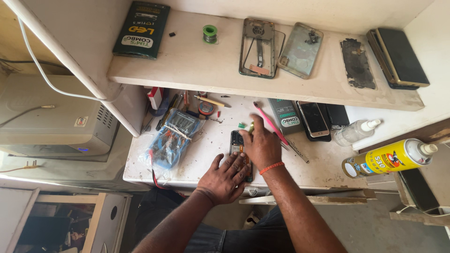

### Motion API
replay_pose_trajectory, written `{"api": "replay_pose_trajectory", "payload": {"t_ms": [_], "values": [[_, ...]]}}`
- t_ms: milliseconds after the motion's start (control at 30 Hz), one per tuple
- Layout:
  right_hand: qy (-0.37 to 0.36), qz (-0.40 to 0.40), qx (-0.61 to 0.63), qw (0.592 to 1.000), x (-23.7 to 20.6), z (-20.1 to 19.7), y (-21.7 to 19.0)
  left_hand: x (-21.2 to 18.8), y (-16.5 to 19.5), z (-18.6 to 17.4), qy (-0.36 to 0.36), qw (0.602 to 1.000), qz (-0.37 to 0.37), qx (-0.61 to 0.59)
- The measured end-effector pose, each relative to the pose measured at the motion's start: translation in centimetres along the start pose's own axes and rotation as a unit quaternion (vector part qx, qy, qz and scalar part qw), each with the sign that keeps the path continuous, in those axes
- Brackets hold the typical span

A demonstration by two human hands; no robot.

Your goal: The person uses a small green tool to scrape and clean the internal components of a disassembled mobile phone on a workbench. The person holds the phone steady with the left hand while applying the tool with the right hand across the battery and circuit board area.

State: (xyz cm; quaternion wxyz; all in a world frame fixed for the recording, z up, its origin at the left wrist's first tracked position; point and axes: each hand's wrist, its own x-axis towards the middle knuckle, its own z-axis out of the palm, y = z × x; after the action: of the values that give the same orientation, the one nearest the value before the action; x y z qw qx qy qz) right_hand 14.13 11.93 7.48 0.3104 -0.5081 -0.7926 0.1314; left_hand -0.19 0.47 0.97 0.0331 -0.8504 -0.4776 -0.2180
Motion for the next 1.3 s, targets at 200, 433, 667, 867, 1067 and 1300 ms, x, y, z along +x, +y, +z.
{"api": "replay_pose_trajectory", "payload": {"t_ms": [200,433,667,867,1067,1300], "values": [[-0.005,-0.063,-0.042,0.997,0.0,-1.2,0.3,0.0,0.0,0.0,-0.018,1.0,-0.006,0.002],[-0.048,-0.078,0.002,0.996,-0.2,-1.3,0.1,-0.1,0.0,-0.1,-0.001,1.0,-0.005,-0.006],[-0.032,-0.119,0.057,0.991,0.2,-1.8,0.3,0.1,-0.1,0.0,0.002,1.0,-0.002,-0.008],[-0.091,-0.006,-0.011,0.996,0.3,-1.8,-0.1,-0.1,-0.1,-0.1,0.009,1.0,0.004,-0.002],[-0.082,-0.055,0.067,0.993,0.4,-1.5,0.1,0.1,0.0,-0.4,0.012,1.0,0.005,-0.007],[-0.08,-0.059,0.057,0.993,0.4,-1.4,0.1,0.1,0.1,-0.6,0.021,1.0,0.006,-0.006]]}}
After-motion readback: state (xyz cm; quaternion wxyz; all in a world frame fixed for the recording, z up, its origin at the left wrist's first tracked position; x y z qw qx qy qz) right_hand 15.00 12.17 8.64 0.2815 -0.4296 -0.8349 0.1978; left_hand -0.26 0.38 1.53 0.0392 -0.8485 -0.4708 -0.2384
